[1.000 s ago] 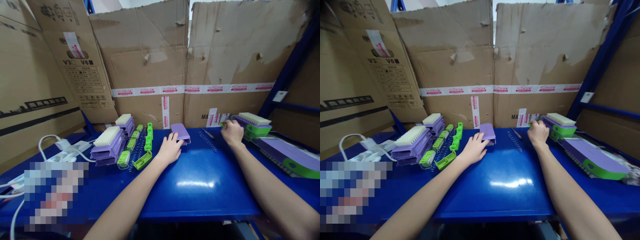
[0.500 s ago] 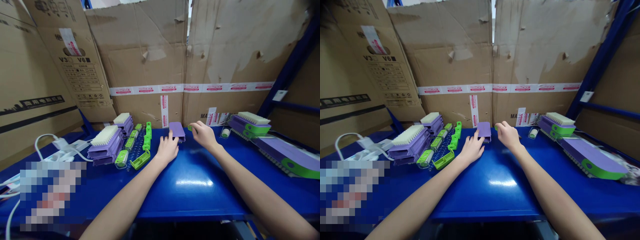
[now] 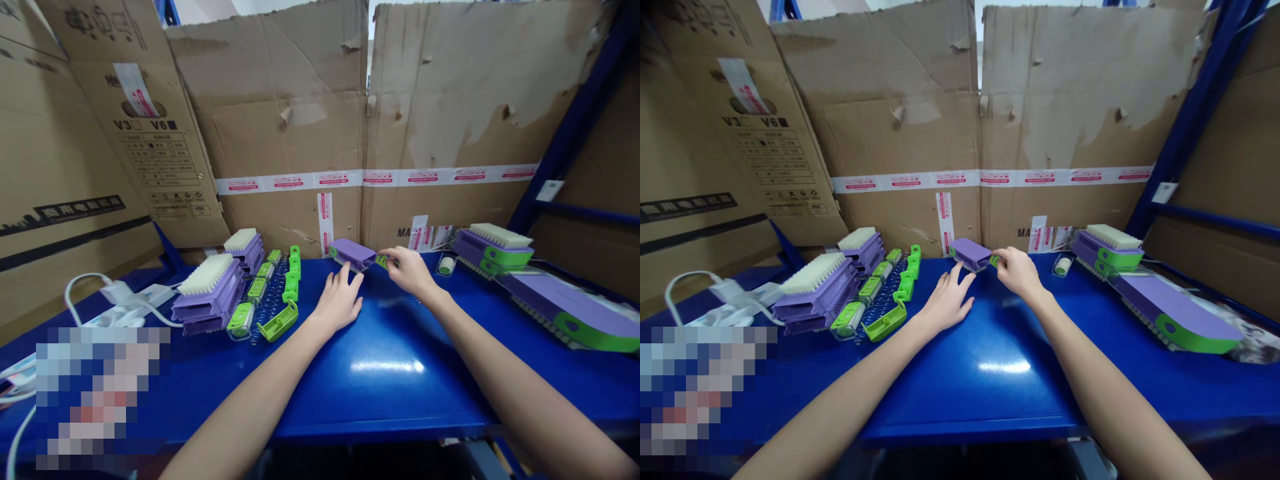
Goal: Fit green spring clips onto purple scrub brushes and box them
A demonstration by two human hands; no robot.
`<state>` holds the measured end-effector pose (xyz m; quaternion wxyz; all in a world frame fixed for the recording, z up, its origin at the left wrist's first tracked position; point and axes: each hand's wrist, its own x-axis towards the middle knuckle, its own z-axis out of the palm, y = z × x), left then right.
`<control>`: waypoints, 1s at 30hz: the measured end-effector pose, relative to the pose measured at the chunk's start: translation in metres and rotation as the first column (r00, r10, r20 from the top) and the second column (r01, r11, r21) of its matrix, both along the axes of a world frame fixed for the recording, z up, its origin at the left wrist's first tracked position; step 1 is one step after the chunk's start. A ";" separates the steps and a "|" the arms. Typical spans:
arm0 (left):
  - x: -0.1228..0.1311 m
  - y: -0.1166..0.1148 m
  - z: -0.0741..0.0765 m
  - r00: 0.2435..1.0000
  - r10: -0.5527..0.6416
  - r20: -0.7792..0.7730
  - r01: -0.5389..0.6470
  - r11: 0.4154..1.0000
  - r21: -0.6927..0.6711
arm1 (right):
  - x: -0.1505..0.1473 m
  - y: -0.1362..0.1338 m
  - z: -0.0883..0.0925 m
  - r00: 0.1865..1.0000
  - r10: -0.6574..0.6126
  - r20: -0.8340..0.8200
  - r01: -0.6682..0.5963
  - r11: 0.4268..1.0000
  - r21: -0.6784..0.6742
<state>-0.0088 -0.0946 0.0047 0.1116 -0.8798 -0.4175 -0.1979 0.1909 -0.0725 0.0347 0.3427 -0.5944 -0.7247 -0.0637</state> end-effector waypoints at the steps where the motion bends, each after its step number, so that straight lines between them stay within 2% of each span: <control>1: 0.000 0.000 0.000 1.000 0.010 -0.006 -0.010 1.000 0.003 | 0.001 0.001 0.000 1.000 0.015 -0.021 -0.014 0.999 0.031; 3: 0.001 0.001 -0.001 0.999 0.036 -0.013 -0.036 0.999 0.010 | -0.002 0.001 -0.002 0.992 0.090 -0.092 -0.083 0.993 0.084; 5: 0.001 0.002 -0.001 0.997 0.071 -0.004 -0.071 0.997 0.018 | -0.009 0.000 -0.004 0.957 0.206 -0.205 -0.193 0.978 0.080; 8: 0.001 0.003 0.001 0.992 0.125 0.037 -0.126 0.992 0.030 | -0.023 -0.002 -0.009 0.844 0.342 -0.413 -0.404 0.912 -0.069; 10: 0.000 0.004 0.004 0.989 0.136 0.055 -0.138 0.990 0.032 | -0.031 -0.004 -0.012 0.770 0.360 -0.527 -0.515 0.839 -0.178; 12: -0.002 0.004 0.007 0.991 0.132 0.036 -0.132 0.991 0.008 | -0.033 -0.004 -0.015 0.732 0.341 -0.590 -0.556 0.799 -0.228; 16: -0.003 0.004 0.011 0.990 0.132 -0.048 -0.136 0.986 -0.093 | -0.025 0.000 -0.016 0.727 0.314 -0.611 -0.542 0.809 -0.229; 17: -0.002 0.004 0.011 0.989 0.135 -0.058 -0.140 0.985 -0.103 | -0.021 0.001 -0.015 0.745 0.310 -0.591 -0.526 0.818 -0.234; 19: -0.002 0.004 0.010 0.987 0.150 -0.064 -0.156 0.982 -0.105 | -0.015 0.002 -0.013 0.847 0.276 -0.453 -0.418 0.874 -0.248; 21: -0.001 0.004 0.010 0.980 0.188 -0.064 -0.194 0.975 -0.104 | -0.010 0.001 -0.009 0.973 0.137 -0.184 -0.179 0.956 -0.231; 22: -0.001 0.004 0.010 0.976 0.211 -0.061 -0.217 0.970 -0.106 | -0.007 0.000 -0.007 0.999 0.029 -0.044 -0.037 0.978 -0.204; 24: -0.002 0.005 0.009 0.969 0.243 -0.053 -0.248 0.962 -0.113 | -0.002 -0.002 -0.005 0.972 -0.171 0.159 0.196 0.967 -0.163; 26: -0.004 0.006 0.009 0.968 0.247 -0.051 -0.252 0.961 -0.116 | 0.005 -0.003 -0.006 0.927 -0.275 0.254 0.328 0.924 -0.196; 28: -0.005 0.006 0.008 0.969 0.242 -0.058 -0.247 0.962 -0.116 | 0.012 -0.002 -0.008 0.918 -0.269 0.291 0.355 0.884 -0.304; 30: -0.005 0.006 0.007 0.968 0.243 -0.069 -0.249 0.961 -0.118 | 0.017 0.001 -0.011 0.939 -0.197 0.282 0.305 0.856 -0.417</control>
